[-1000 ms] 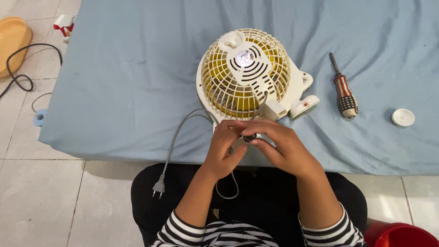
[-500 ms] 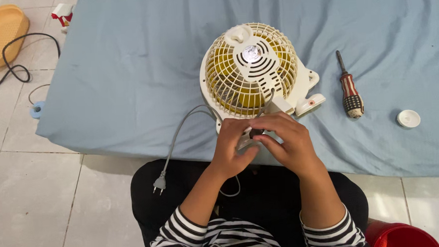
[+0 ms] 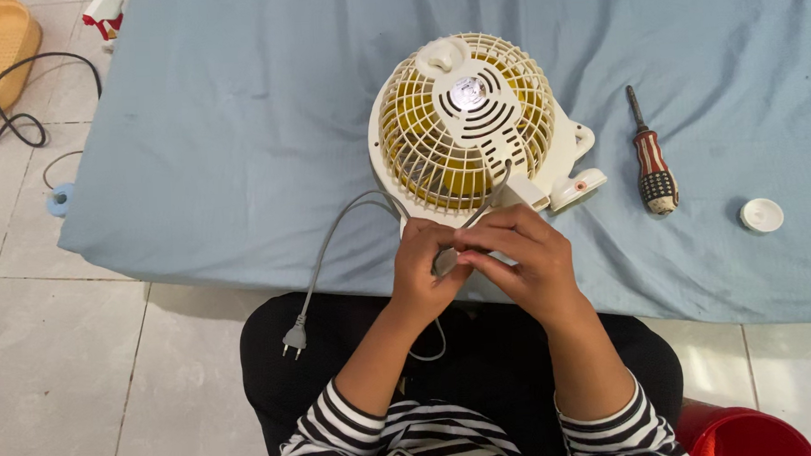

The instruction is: The person removes the central cap and front grille of a small yellow electric fan, then uses a screwdriver to loosen screws on the fan's base. The person sits on the floor during the task.

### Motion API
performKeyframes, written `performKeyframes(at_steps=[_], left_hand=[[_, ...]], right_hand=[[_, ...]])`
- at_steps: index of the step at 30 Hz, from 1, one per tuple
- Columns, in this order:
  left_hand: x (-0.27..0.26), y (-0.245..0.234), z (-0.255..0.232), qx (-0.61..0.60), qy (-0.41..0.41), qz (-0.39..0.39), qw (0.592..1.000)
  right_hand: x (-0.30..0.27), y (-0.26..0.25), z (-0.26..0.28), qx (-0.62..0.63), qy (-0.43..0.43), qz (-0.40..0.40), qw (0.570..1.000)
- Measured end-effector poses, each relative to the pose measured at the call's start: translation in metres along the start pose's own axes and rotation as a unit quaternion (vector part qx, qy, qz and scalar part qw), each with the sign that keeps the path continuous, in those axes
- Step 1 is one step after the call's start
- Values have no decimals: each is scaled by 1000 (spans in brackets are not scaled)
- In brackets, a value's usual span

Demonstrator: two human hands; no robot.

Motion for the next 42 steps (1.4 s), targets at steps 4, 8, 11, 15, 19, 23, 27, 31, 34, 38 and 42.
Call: performKeyframes(at_steps=[4,8,11,15,19,23,27,31,34,38,42], left_hand=[[-1,-5,-2,-48,26,48,997],[-1,-9,7,-5,40,95,995],[-3,-6,17,23,10,89,996],[-8,1,19,7,15,8,1000],[-6,8,14,2,-25,-36,999],[-6,3,10,-14,-32,5,999],[-7,-7,14,-60,31,68,995],[-7,-6,22,-39,-12,71,997],[-6,0,20,-24,-25,33,999],[1,8,9,-7,-31,15,999],[5,0,-3,-8,16,40,999]], right_hand=[[-3,3,-8,59,-14,24,998],[1,9,-12,117,1,55,992],[3,9,-11,128,-24,63,989],[1,12,-7,84,-55,23,995],[-3,22,-8,31,-33,-89,995],[-6,15,-11,63,-34,-63,995],[0,3,-13,117,-9,16,993],[6,-6,-6,102,-60,36,992],[4,-4,-2,18,-83,1,996],[1,2,-5,29,-45,-16,998],[0,-1,-6,111,-3,53,992]])
Point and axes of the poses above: each hand's wrist, its own x-axis towards the middle knuckle, its own y-axis out of the palm, z = x × y, the point moved 2 cm from there along x, towards the middle knuckle, and after that the axes turned 4 degrees about z, right-handed, at the moved point
